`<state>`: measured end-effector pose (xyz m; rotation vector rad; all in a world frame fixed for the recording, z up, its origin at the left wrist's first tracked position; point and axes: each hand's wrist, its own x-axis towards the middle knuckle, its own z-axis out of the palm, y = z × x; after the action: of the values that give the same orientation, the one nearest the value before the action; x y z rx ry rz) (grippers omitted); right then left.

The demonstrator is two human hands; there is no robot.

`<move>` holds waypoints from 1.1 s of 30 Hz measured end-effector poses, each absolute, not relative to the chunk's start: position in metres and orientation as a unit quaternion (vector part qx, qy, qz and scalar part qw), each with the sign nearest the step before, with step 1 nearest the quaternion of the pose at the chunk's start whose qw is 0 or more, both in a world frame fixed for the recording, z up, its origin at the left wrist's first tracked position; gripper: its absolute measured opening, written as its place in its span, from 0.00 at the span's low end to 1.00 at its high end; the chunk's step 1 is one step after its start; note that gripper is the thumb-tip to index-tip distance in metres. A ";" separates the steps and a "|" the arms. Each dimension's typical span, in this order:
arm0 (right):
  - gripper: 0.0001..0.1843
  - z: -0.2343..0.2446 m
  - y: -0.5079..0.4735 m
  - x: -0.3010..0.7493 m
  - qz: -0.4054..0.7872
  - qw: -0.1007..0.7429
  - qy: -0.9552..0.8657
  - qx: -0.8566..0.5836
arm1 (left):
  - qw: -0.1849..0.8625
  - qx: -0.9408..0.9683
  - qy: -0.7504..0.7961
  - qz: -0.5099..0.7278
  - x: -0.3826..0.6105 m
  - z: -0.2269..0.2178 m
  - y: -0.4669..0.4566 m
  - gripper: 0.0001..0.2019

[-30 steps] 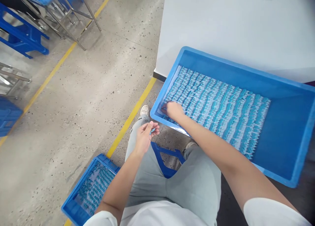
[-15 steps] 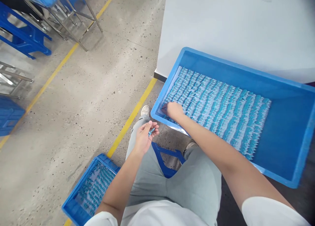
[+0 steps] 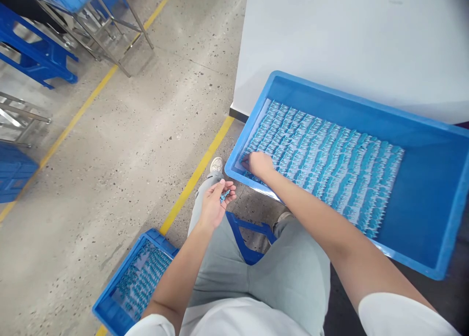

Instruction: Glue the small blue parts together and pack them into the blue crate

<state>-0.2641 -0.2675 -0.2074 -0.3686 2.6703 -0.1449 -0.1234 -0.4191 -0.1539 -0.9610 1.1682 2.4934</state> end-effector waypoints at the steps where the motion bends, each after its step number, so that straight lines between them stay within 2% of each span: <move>1: 0.16 -0.207 -0.268 -0.264 -0.052 0.218 0.965 -0.133 | 0.112 -0.330 0.391 0.852 -0.124 -0.154 -0.420 0.15; 5: 0.16 -0.201 -0.267 -0.264 -0.046 0.211 0.967 -0.136 | 0.108 -0.336 0.338 0.872 -0.126 -0.153 -0.422 0.16; 7: 0.16 -0.192 -0.263 -0.258 -0.065 0.181 0.971 -0.142 | 0.111 -0.332 0.315 0.882 -0.127 -0.151 -0.423 0.17; 12: 0.18 -0.150 -0.253 -0.215 -0.285 0.022 0.933 -0.221 | 0.123 -0.311 0.290 0.897 -0.129 -0.144 -0.424 0.16; 14: 0.17 -0.133 -0.251 -0.195 -0.315 0.023 0.899 -0.303 | 0.144 -0.306 0.284 0.897 -0.130 -0.142 -0.423 0.16; 18: 0.15 -0.116 -0.253 -0.179 -0.268 0.064 0.879 -0.390 | 0.178 -0.287 0.288 0.896 -0.132 -0.139 -0.421 0.18; 21: 0.11 -0.114 -0.254 -0.181 -0.244 0.078 0.877 -0.406 | 0.187 -0.273 0.296 0.896 -0.132 -0.137 -0.421 0.17; 26: 0.11 -0.114 -0.251 -0.180 -0.250 0.086 0.863 -0.430 | 0.217 -0.267 0.307 0.887 -0.125 -0.137 -0.421 0.13; 30: 0.12 -0.117 -0.244 -0.177 -0.288 0.068 0.860 -0.416 | 0.236 -0.257 0.323 0.880 -0.121 -0.139 -0.419 0.12; 33: 0.12 -0.119 -0.240 -0.174 -0.270 0.042 0.870 -0.410 | 0.240 -0.252 0.337 0.875 -0.122 -0.139 -0.417 0.12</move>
<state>-0.1743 -0.2400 -0.1194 -1.2561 2.6633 -0.8270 -0.1220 -0.4171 -0.1388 -0.6905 0.9217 2.3950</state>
